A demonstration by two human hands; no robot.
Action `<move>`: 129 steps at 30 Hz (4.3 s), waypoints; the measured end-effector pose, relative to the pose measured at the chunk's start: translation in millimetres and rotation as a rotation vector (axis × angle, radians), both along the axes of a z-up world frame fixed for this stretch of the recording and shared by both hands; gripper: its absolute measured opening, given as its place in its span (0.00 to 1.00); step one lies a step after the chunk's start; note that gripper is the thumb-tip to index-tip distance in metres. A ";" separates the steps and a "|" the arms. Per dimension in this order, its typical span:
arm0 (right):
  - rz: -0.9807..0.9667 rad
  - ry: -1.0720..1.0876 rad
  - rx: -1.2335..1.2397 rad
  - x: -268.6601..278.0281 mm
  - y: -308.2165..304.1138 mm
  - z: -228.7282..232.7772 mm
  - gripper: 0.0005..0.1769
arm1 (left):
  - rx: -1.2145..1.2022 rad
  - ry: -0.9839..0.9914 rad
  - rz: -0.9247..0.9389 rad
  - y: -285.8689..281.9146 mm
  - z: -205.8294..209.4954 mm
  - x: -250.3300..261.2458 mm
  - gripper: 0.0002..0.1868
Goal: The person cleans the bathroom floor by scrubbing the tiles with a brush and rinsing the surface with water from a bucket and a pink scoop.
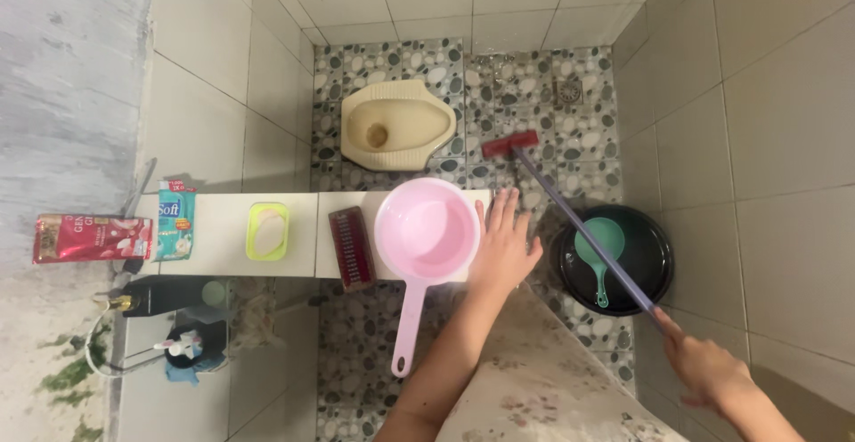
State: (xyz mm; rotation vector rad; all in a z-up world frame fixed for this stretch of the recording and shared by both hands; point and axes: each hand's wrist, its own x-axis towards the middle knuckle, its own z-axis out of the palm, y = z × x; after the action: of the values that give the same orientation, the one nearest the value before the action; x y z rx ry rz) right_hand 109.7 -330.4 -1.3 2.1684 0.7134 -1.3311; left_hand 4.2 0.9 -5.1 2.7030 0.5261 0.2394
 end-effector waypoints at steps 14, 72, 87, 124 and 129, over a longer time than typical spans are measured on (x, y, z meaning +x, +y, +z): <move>-0.205 -0.091 0.237 14.3 38.2 -56.9 0.50 | -0.044 0.042 0.005 -4.4 2.5 -5.5 0.25; -0.068 -0.215 0.163 22.9 -132.0 -23.7 0.66 | -0.043 -0.127 0.030 1.2 8.4 -4.7 0.24; -0.646 -0.193 0.171 126.3 5.1 -19.8 0.32 | -0.035 -0.085 0.030 1.8 10.0 1.8 0.24; -0.485 -0.185 0.233 142.9 64.1 -73.3 0.36 | 0.022 -0.134 0.050 -2.5 4.9 -2.1 0.24; -0.308 -0.162 0.496 112.8 89.3 -81.7 0.46 | 0.014 -0.141 0.061 -3.4 3.5 -1.7 0.23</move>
State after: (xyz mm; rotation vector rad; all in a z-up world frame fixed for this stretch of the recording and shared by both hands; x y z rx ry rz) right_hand 222.5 -241.1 -83.0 2.8419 0.7227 -1.1903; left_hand 2.5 -2.4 -1.7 2.6613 0.5666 0.4474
